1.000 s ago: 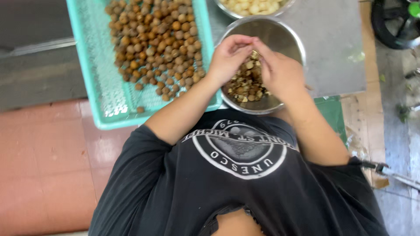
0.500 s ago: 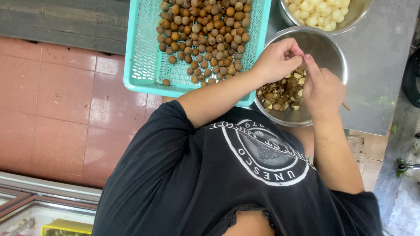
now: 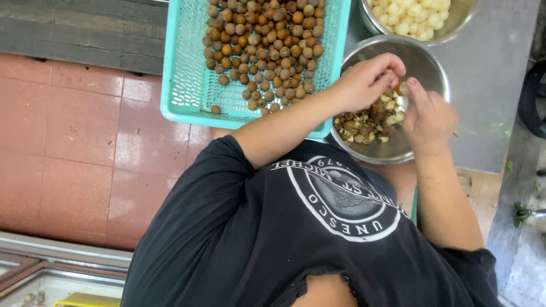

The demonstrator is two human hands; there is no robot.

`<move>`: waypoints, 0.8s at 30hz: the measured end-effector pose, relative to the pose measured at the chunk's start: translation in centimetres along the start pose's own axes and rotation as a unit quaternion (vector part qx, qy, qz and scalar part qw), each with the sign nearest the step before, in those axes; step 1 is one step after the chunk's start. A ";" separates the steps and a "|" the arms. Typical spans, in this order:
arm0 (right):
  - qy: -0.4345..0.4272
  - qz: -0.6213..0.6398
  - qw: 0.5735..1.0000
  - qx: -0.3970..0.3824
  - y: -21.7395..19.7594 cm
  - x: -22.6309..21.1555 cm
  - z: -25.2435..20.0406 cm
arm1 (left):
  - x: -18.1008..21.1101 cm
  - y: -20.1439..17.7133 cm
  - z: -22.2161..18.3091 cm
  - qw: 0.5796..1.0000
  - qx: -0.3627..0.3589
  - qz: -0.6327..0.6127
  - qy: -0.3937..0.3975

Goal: The person peels longan nuts by hand, removing the outer shell and placing the peeled fruit into a separate bowl. The process is repeated continuously with multiple nuts from a basket.

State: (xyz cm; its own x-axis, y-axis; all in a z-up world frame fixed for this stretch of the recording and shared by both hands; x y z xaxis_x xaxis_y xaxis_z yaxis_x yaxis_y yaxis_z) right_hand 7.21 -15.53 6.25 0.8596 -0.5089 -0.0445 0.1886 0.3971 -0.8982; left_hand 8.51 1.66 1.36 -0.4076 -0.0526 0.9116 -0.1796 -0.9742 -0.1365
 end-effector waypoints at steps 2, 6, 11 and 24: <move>0.010 -0.009 1.000 -0.020 -0.2 0.2 -0.2 | 0.0 0.2 0.1 1.000 -0.013 -0.008 -0.015; 0.011 -0.022 0.999 -0.044 -0.7 -0.2 0.0 | -1.3 0.5 0.2 0.991 -0.064 -0.060 -0.105; -0.014 0.020 0.999 -0.034 -1.7 -1.6 0.8 | -3.8 1.0 -0.7 0.982 -0.061 -0.105 -0.144; 0.123 0.203 0.952 0.190 0.3 6.7 5.0 | -3.8 3.0 -2.0 0.940 -0.111 0.272 -0.171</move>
State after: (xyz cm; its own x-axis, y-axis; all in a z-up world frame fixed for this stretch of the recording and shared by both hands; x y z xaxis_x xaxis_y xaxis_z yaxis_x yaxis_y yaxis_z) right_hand 15.38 -14.93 7.86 0.7696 -0.3991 -0.4985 0.0626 0.8240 -0.5631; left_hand 7.69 -0.65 -3.33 -0.1880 -0.6347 0.7496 -0.2256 -0.7149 -0.6619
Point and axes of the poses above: each hand's wrist, its own z-axis towards the middle knuckle, its own y-axis out of the palm, x = y × z, the point moved 7 cm from there along z, towards the middle knuckle, and after that the axes turned 11 degrees about -x, right-handed, at the moved point
